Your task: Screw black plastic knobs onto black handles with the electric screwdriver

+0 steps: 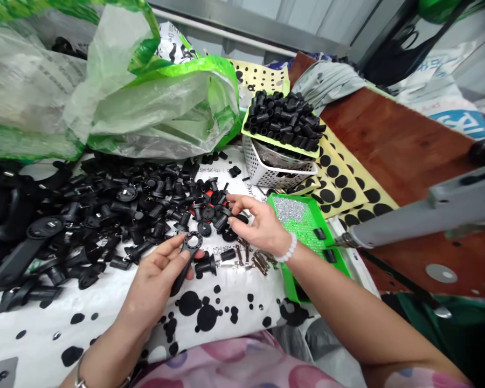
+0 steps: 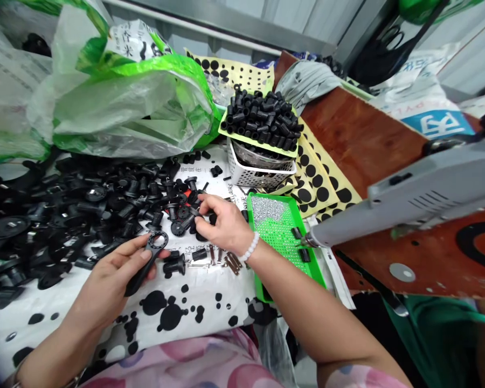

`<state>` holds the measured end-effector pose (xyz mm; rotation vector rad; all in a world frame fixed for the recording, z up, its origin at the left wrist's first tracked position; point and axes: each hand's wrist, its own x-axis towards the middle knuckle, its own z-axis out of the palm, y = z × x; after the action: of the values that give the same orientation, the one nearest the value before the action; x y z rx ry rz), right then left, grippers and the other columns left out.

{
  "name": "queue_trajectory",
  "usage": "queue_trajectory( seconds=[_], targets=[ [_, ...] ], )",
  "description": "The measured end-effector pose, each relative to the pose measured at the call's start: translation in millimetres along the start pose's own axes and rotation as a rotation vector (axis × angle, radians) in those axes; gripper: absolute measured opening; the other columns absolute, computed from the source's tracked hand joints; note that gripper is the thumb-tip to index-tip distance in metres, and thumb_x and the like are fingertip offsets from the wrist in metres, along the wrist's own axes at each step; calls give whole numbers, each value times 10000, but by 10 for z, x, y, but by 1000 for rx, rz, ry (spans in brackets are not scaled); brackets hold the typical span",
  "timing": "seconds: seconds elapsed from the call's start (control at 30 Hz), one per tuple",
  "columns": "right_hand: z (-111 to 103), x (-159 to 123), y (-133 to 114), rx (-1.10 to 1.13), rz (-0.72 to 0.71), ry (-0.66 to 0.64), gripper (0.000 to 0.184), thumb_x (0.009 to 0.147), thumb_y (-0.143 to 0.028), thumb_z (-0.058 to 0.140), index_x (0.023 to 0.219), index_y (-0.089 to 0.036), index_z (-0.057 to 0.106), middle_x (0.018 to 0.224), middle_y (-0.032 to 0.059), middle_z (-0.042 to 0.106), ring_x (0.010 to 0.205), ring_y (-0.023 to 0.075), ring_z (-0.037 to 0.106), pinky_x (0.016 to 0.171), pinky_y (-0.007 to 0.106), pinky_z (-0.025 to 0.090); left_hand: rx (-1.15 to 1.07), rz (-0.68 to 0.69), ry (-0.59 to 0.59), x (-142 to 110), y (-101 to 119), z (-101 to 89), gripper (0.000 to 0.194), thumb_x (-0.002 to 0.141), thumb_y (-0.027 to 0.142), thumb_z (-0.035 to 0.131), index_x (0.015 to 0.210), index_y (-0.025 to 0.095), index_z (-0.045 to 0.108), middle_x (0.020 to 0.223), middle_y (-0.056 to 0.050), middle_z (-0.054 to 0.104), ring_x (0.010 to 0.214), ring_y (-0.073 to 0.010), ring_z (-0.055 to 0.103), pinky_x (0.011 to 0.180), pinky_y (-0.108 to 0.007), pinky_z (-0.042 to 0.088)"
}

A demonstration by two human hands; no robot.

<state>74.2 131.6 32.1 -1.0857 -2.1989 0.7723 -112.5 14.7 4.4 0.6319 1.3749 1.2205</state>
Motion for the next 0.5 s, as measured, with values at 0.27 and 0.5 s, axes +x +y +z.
queue_trajectory(
  seconds=[0.27, 0.5],
  targets=[
    [105, -214, -197, 429, 79, 20, 145, 738, -228, 606, 706, -186, 471, 1012, 83, 662, 918, 165, 645, 769, 301, 531, 11, 13, -43, -48, 56, 177, 522, 725, 364, 705, 1175, 133, 575, 700, -23, 699, 606, -154, 598, 625, -270, 455],
    [99, -318, -169, 961, 296, -49, 361, 735, -278, 701, 1055, -177, 569, 956, 48, 640, 691, 110, 654, 619, 248, 585, -63, 34, -66, -64, 55, 203, 323, 735, 315, 715, 1004, 154, 641, 640, 21, 629, 566, -101, 509, 564, -210, 394]
  ],
)
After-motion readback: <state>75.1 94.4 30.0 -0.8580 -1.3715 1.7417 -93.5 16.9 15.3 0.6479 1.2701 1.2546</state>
